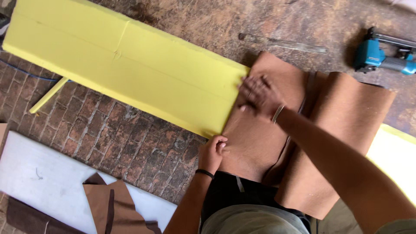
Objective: The person lays a brown fabric over a yellow foam cushion, smooths and aligns it, and trims the excess with scissors. The person also briefly answers a phone call while continuing to adjust the fabric.
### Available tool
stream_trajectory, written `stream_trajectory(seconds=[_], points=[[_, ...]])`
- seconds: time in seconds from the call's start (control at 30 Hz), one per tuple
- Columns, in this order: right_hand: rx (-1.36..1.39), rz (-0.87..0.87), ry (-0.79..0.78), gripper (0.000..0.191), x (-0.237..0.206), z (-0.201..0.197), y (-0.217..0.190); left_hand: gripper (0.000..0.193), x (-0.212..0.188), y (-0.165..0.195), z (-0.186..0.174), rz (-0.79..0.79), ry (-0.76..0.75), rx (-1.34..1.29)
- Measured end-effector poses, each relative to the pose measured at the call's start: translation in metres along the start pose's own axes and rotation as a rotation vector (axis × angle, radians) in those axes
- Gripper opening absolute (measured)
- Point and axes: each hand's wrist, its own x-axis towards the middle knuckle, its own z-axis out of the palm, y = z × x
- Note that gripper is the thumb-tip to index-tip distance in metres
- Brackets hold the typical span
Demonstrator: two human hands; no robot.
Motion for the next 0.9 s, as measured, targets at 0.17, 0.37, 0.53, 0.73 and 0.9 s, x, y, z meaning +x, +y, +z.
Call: stream_trajectory(seconds=[0.17,0.37,0.53,0.73,0.9], points=[[0.103,0.051,0.131,0.066,0.024,-0.007,0.029,0.014,-0.006,0.010,0.002,0.054,-0.020,0.115],[-0.188,-0.395,0.338,0.023,0.025,-0.028,0.065,0.009,-0.035,0.037,0.012,0.469,-0.080,0.335],[-0.113,-0.478,0.374,0.014,0.032,-0.032,0.084,0.026,-0.037,0.032,0.020,0.286,0.104,0.182],[-0.084,-0.370,0.428,0.008,0.038,-0.028,0.069,0.013,-0.018,0.009,0.010,-0.085,0.106,-0.065],[-0.039,-0.232,0.228,0.016,0.044,-0.037,0.073,0.011,-0.015,0.005,0.008,-0.069,0.062,-0.018]])
